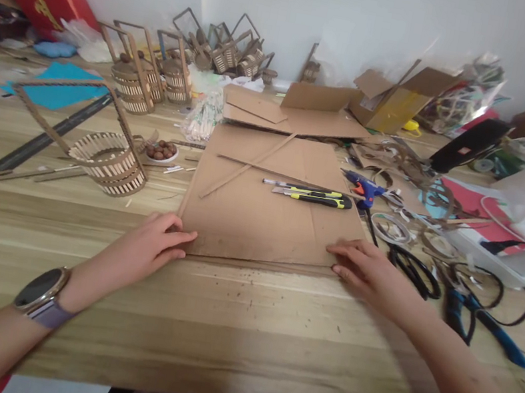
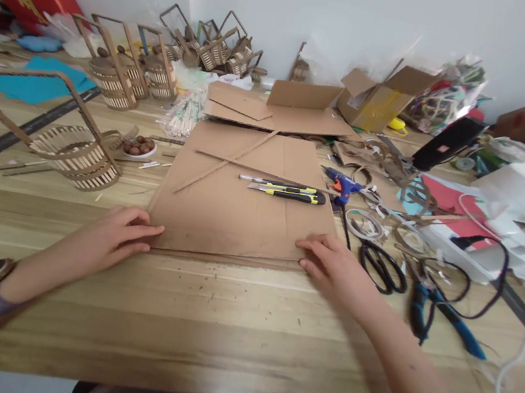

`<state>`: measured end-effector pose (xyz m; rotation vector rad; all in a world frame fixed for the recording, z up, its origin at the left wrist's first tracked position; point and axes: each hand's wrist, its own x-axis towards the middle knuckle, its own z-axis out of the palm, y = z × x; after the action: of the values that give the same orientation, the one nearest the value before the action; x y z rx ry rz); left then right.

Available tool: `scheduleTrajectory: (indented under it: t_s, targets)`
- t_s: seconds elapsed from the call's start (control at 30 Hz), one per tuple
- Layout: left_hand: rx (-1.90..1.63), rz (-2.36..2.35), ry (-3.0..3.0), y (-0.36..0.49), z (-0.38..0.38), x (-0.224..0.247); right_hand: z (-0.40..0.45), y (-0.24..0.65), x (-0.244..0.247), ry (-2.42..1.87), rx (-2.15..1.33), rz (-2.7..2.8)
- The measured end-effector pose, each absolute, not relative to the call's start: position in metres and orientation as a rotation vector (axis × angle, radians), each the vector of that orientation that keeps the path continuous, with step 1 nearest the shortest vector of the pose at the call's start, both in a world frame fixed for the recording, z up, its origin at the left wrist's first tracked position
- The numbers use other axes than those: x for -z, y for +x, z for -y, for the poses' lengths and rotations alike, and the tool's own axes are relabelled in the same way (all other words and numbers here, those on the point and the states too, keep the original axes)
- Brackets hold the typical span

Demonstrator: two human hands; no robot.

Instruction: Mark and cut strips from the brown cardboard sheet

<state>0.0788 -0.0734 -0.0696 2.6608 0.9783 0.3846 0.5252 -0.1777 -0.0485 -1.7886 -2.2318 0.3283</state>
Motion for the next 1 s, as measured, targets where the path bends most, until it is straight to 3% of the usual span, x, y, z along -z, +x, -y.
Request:
scheduleTrajectory:
  t_s: [1.0]
  targets:
    - [-0.39,-0.931,2.705,0.089,0.076,0.067,0.178,0.542,0.048,-1.87,-0.573,2.102]
